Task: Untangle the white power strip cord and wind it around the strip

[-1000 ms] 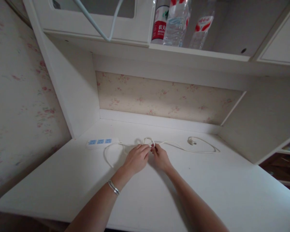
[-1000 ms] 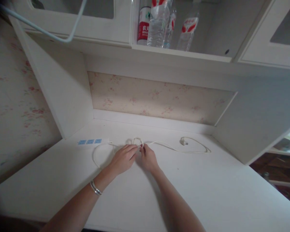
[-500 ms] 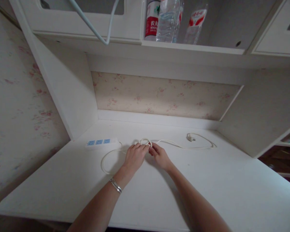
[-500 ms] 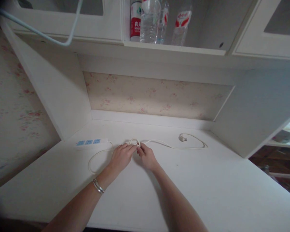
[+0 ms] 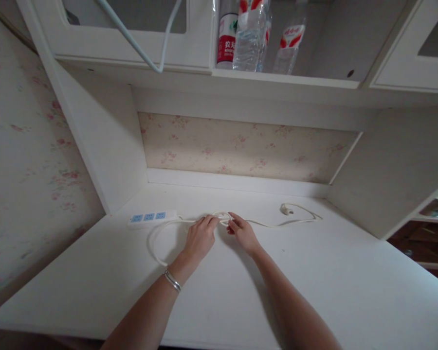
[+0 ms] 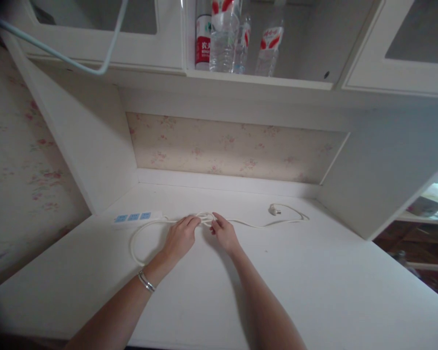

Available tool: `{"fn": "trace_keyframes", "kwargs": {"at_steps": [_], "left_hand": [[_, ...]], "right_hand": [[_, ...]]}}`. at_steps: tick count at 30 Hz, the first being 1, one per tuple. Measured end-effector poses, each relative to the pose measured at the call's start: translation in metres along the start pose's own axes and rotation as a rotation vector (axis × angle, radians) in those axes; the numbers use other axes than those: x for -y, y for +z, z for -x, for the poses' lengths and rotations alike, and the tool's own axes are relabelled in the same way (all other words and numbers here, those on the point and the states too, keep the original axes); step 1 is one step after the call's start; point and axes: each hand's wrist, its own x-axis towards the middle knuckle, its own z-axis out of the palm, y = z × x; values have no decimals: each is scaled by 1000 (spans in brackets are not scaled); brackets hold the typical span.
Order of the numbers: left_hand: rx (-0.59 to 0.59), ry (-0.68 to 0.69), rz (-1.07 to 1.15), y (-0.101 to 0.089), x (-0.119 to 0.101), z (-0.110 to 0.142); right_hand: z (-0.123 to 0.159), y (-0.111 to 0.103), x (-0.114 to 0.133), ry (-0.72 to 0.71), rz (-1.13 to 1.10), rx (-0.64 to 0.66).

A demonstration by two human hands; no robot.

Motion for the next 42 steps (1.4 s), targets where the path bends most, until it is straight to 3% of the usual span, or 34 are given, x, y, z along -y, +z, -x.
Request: {"fn": "trace_keyframes", "kwargs": {"at_steps": [8, 13, 19, 22, 27, 32, 35, 39, 42], "left_hand": [[97, 99, 243, 2, 10, -4], [124, 107, 249, 2, 12, -6], [158, 72, 277, 0, 12, -9], [154, 11, 185, -6, 11, -7], [223, -154, -27, -11, 1, -3], [103, -125, -48, -8, -13, -4], [134, -128, -129, -6, -14, -4], [156, -139, -152, -6, -12, -4], [104, -161, -142, -11, -7, -3]], "right_hand": [[-2, -14, 0, -73, 265, -108], [-2, -13, -4, -122, 261, -159], [-4, -15, -6, -64, 295, -211], [-1, -17, 2, -81, 363, -255], [10, -5, 21, -227, 456, -206], [20, 11, 32, -284, 406, -137], [22, 16, 33, -304, 378, -97], [18, 15, 25, -259, 383, -102], [9, 3, 11, -123, 372, -222]]}}
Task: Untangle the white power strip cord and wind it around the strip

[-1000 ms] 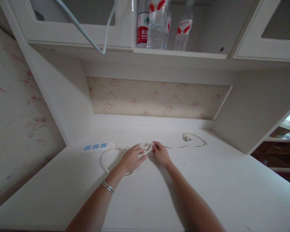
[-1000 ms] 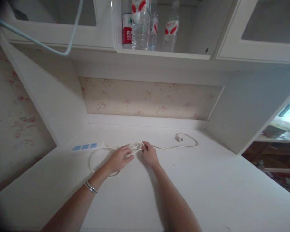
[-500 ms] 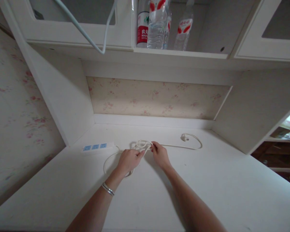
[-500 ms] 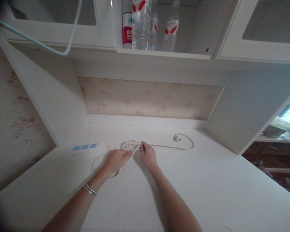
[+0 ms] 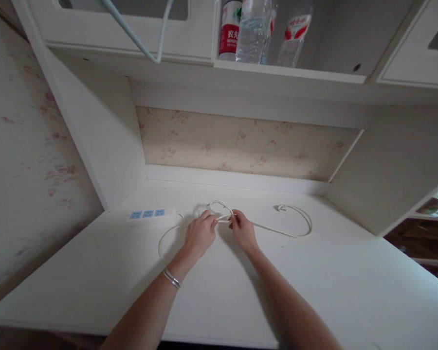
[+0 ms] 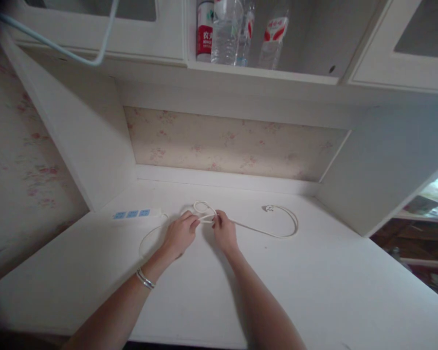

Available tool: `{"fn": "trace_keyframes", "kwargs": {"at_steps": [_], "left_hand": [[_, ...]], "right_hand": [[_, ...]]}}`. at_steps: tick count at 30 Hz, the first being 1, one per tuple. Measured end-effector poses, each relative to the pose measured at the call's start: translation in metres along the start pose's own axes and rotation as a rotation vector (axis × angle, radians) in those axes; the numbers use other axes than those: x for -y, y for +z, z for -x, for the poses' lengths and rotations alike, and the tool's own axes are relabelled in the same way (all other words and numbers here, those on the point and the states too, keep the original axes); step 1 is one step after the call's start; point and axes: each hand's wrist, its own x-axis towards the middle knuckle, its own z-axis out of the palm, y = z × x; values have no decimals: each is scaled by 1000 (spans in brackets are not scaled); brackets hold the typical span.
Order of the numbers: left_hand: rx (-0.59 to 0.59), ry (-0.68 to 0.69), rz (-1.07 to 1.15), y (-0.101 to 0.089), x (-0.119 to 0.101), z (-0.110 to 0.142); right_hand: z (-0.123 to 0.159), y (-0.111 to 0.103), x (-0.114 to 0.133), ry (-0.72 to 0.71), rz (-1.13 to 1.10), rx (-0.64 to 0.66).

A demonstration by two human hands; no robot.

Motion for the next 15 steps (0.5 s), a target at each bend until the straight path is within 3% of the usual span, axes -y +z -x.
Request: {"fn": "trace_keyframes", "kwargs": {"at_steps": [3, 6, 10, 15], "left_hand": [[-46, -36, 9, -6, 13, 1], [-42, -30, -2, -8, 27, 0], [-68, -47, -40, -8, 32, -2], [-191, 42, 23, -6, 10, 1]], "right_hand": [[-10, -12, -22, 194, 18, -107], [-15, -21, -34, 273, 30, -162], [-13, -19, -26, 172, 68, -129], [-3, -4, 1, 88, 34, -90]]}}
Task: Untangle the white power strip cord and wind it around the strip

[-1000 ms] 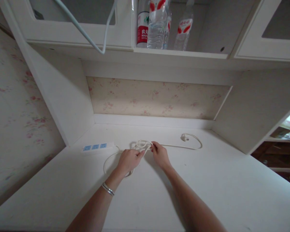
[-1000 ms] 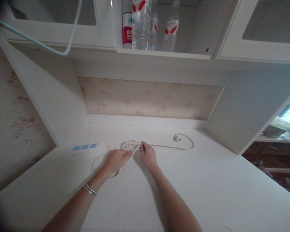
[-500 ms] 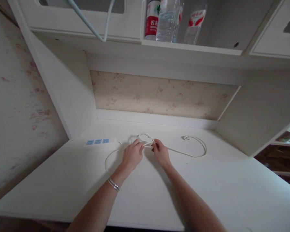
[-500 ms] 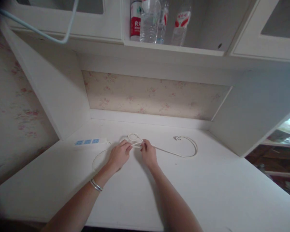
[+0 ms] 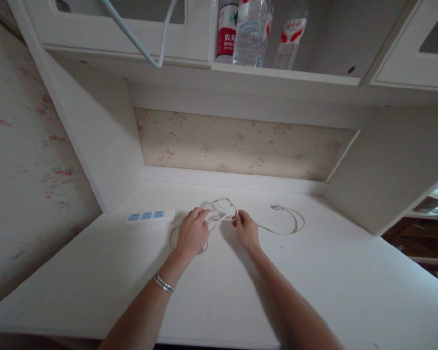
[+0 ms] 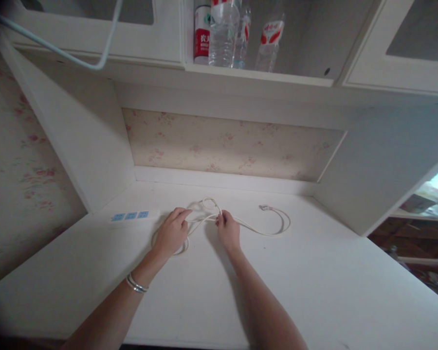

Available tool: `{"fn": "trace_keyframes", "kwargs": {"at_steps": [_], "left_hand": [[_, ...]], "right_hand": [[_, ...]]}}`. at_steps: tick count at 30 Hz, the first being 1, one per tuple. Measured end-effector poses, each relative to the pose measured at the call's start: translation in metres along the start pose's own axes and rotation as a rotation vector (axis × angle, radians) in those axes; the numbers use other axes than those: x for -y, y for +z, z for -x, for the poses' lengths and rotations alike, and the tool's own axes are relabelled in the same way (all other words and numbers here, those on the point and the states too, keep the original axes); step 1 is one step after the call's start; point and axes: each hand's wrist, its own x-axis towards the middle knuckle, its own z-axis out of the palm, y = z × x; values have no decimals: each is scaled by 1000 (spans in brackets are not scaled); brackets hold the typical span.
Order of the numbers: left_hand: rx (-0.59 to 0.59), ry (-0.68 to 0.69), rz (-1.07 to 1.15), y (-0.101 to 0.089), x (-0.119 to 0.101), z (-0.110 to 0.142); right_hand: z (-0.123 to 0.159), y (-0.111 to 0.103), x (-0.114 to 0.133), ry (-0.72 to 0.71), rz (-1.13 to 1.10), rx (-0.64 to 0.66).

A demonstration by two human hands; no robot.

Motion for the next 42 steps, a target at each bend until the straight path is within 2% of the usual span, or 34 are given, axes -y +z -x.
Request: {"fn": "trace_keyframes", "kwargs": {"at_steps": [4, 7, 11, 15, 19, 22, 25, 28, 31, 34, 38, 42], "left_hand": [[37, 146, 57, 7, -17, 2], [56, 145, 42, 11, -18, 2], [38, 114, 23, 8, -10, 0], [-107, 4, 39, -5, 11, -7], [-326, -131, 45, -17, 48, -15], [-315, -187, 22, -18, 70, -18], [-295, -231, -12, -16, 76, -17], [-309, -247, -63, -18, 68, -15], [-294, -206, -103, -22, 48, -11], [-174, -84, -128, -25, 18, -4], [6, 128, -156, -18, -25, 4], [164, 126, -128, -7, -42, 5]], "right_hand": [[13, 7, 18, -103, -86, 48], [19, 10, 24, -176, -139, 93], [14, 10, 17, -113, -189, 64], [-3, 0, -8, 53, -168, -30], [-18, -16, -37, 233, -147, -124], [-22, -19, -45, 246, -136, -134], [-19, -15, -38, 171, -131, -122], [-14, -10, -28, 117, -105, -54], [-11, -7, -24, 139, 19, 57], [-9, -7, -24, 144, 129, 108], [-7, -8, -23, 116, 160, 101], [-8, -7, -24, 111, 108, 105]]}}
